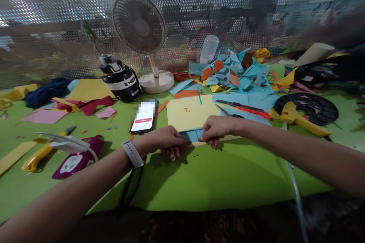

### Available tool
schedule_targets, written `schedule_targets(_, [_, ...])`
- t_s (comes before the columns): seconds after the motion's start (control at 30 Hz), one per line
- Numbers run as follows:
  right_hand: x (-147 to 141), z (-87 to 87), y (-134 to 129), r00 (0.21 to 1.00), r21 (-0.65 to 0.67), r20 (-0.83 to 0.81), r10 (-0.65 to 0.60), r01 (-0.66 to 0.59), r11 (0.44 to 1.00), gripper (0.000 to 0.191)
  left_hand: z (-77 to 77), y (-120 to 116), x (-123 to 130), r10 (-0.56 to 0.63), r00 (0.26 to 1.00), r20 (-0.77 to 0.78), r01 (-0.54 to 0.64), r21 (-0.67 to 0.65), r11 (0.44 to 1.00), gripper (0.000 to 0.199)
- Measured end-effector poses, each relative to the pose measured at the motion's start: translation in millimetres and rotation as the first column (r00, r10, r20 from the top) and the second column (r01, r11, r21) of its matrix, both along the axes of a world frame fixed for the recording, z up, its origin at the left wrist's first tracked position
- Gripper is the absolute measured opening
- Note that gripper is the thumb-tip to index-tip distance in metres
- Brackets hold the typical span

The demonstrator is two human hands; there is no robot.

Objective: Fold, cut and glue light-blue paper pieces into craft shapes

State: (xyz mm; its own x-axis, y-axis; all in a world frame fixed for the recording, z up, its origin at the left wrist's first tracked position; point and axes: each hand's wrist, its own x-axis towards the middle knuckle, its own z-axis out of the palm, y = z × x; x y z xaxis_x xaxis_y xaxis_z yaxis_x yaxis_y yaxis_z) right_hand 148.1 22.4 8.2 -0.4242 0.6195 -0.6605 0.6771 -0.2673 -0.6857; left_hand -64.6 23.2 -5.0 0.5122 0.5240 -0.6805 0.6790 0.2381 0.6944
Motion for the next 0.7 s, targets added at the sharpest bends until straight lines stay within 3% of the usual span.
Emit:
schedule_targets(0.23, [3, -2.9, -5, 0.999, 0.052, -0.043, -0.003, 0.005, 0.999, 0.027, 4.3, -11, -32, 0.111, 0.994, -0.025, -0.108, 0.089, 0.99, 0.051])
schedule_targets(0.3, [6, -0.5, -7, 0.998, 0.134, -0.062, 0.018, -0.01, 0.991, 0.027, 12.3, -13, -33, 0.145, 0.989, 0.001, -0.144, 0.147, 0.979, 0.05])
schedule_targets(0.37, [10, 3.7, -11, 1.0, 0.296, -0.008, 0.022, -0.019, 0.955, 0.03, 22.2, -13, -29, 0.193, 0.98, 0.042, -0.198, 0.214, 0.957, 0.046])
schedule_targets(0.47, [14, 7.6, -16, 0.979, 0.537, 0.203, 0.018, -0.127, 0.834, 0.037, 32.7, -11, -17, 0.248, 0.962, 0.112, -0.272, 0.346, 0.898, 0.042])
schedule_targets(0.53, [15, 5.8, -18, 0.956, 0.596, 0.292, 0.039, -0.214, 0.774, 0.035, 32.9, -6, -9, 0.235, 0.957, 0.17, -0.286, 0.422, 0.86, 0.037])
schedule_targets(0.6, [16, 1.0, -19, 0.956, 0.608, 0.291, 0.044, -0.22, 0.763, 0.029, 28.3, -2, -3, 0.194, 0.963, 0.187, -0.266, 0.542, 0.797, 0.032])
schedule_targets(0.7, [17, -6.4, -20, 0.972, 0.6, 0.235, 0.026, -0.166, 0.783, 0.028, 18.6, -1, 2, 0.094, 0.993, 0.075, -0.119, 0.718, 0.685, 0.029])
